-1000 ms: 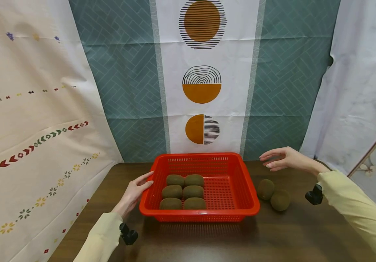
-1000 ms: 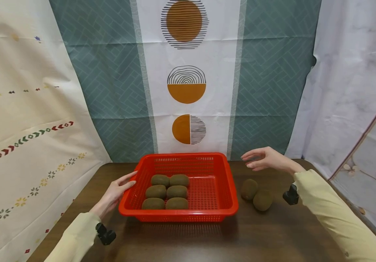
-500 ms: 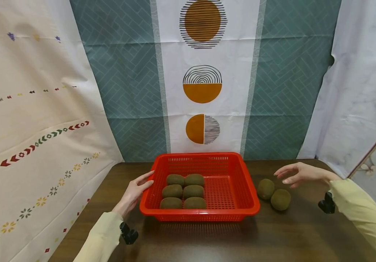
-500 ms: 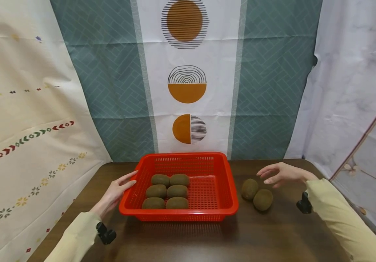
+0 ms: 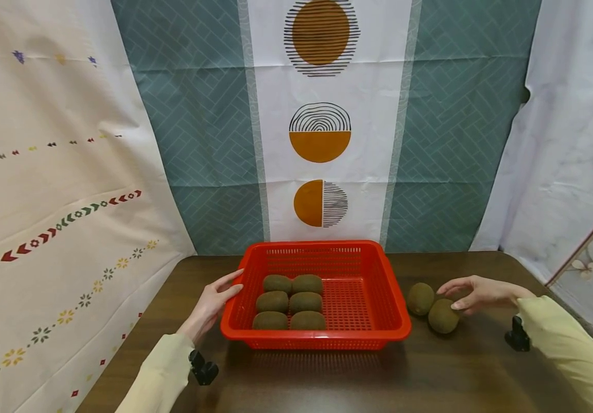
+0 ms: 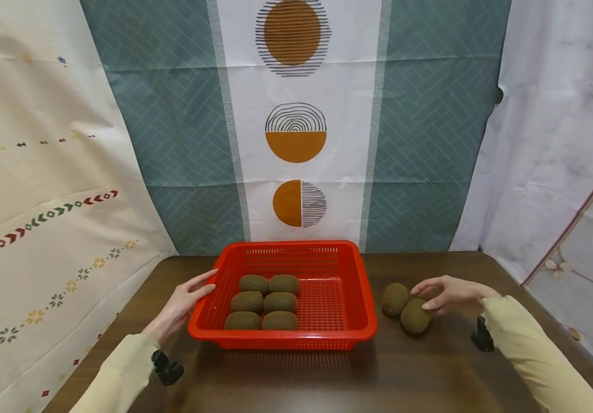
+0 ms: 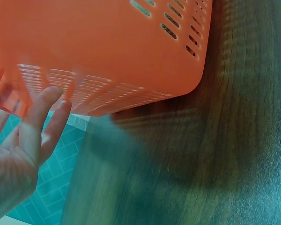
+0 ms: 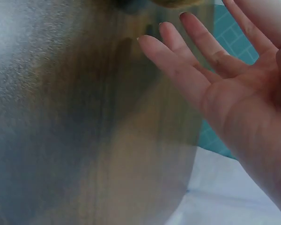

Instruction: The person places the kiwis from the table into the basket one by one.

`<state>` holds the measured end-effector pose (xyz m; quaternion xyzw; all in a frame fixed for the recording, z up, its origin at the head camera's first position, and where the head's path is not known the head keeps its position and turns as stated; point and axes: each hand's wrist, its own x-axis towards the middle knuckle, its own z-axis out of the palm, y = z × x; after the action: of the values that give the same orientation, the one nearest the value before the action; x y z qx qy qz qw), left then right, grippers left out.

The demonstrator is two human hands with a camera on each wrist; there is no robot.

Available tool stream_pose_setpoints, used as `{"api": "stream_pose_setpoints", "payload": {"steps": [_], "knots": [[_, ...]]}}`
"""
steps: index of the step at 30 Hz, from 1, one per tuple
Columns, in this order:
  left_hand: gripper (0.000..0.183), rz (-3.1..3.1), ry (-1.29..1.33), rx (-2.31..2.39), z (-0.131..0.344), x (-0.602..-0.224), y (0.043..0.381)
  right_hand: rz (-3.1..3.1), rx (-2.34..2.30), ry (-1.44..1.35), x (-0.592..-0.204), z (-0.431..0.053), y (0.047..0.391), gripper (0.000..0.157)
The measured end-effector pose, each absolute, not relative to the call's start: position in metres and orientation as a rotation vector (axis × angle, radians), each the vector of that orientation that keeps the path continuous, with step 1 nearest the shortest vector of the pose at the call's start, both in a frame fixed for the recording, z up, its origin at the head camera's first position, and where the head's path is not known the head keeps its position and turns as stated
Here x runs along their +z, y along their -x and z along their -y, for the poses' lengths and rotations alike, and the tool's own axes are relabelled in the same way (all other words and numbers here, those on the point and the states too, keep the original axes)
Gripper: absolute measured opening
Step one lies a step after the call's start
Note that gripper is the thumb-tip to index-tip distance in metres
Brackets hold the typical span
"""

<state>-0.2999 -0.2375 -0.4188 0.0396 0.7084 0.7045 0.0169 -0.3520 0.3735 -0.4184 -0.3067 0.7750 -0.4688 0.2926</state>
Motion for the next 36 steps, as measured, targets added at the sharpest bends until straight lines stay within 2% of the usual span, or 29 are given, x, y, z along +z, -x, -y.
{"api": "stream_pose_setpoints", "payload": {"steps": [28,36], "knots": [[0.050,-2.204,-0.132,2.190,0.238,-0.419,0.299,-1.905,-1.339,0.758,-0.432,-0.372,0.346,0.038],[0.050,-2.204,-0.125,2.183,0.238,-0.418,0.299,-1.859,-1.315,0.754,-0.420,-0.372,0.344,0.037]]}}
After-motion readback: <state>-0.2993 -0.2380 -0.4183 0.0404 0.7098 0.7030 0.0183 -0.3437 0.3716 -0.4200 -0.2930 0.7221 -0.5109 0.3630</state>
